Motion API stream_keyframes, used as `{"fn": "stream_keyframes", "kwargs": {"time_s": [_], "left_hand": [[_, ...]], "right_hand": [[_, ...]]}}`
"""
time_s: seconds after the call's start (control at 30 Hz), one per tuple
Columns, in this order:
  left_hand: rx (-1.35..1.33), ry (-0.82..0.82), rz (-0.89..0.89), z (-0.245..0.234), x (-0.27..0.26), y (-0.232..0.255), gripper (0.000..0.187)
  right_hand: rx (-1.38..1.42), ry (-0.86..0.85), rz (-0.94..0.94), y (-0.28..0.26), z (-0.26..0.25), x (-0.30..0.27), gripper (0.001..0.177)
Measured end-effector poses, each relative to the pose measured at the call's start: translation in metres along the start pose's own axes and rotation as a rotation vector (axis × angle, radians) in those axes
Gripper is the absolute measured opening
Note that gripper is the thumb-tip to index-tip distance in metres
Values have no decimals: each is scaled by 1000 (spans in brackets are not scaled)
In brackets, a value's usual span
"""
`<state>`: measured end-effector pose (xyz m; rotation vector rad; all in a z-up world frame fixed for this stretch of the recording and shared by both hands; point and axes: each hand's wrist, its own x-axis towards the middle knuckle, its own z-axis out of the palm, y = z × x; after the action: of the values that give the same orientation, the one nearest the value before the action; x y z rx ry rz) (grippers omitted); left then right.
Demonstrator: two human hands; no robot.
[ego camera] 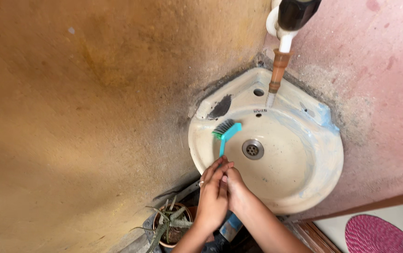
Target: The person scrubs the interior basin and the outer edges of a corner sink using a blue-handled brush, moving the brush across the ceramic surface to clean it.
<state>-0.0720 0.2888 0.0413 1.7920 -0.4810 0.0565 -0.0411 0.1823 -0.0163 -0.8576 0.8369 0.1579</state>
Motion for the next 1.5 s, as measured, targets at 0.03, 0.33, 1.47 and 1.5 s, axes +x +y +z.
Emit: {"fn": "stream_keyframes", "kwargs": {"time_s": [0.03, 0.33, 1.47, 1.5], "left_hand": [[-1, -5, -2, 2, -10, 4, 47], [-11, -20, 43, 18, -30, 21, 66], [-811, -412, -615, 57, 37, 10, 30], [-1057, -457, -684, 65, 40, 15, 25]], "right_hand": [[3, -1, -1, 3, -6, -6, 35], [74, -230, -46, 4, -34, -12, 26], [-424, 174, -927, -66, -94, -76, 52], [-427, 174, -929, -64, -97, -77, 52]]}}
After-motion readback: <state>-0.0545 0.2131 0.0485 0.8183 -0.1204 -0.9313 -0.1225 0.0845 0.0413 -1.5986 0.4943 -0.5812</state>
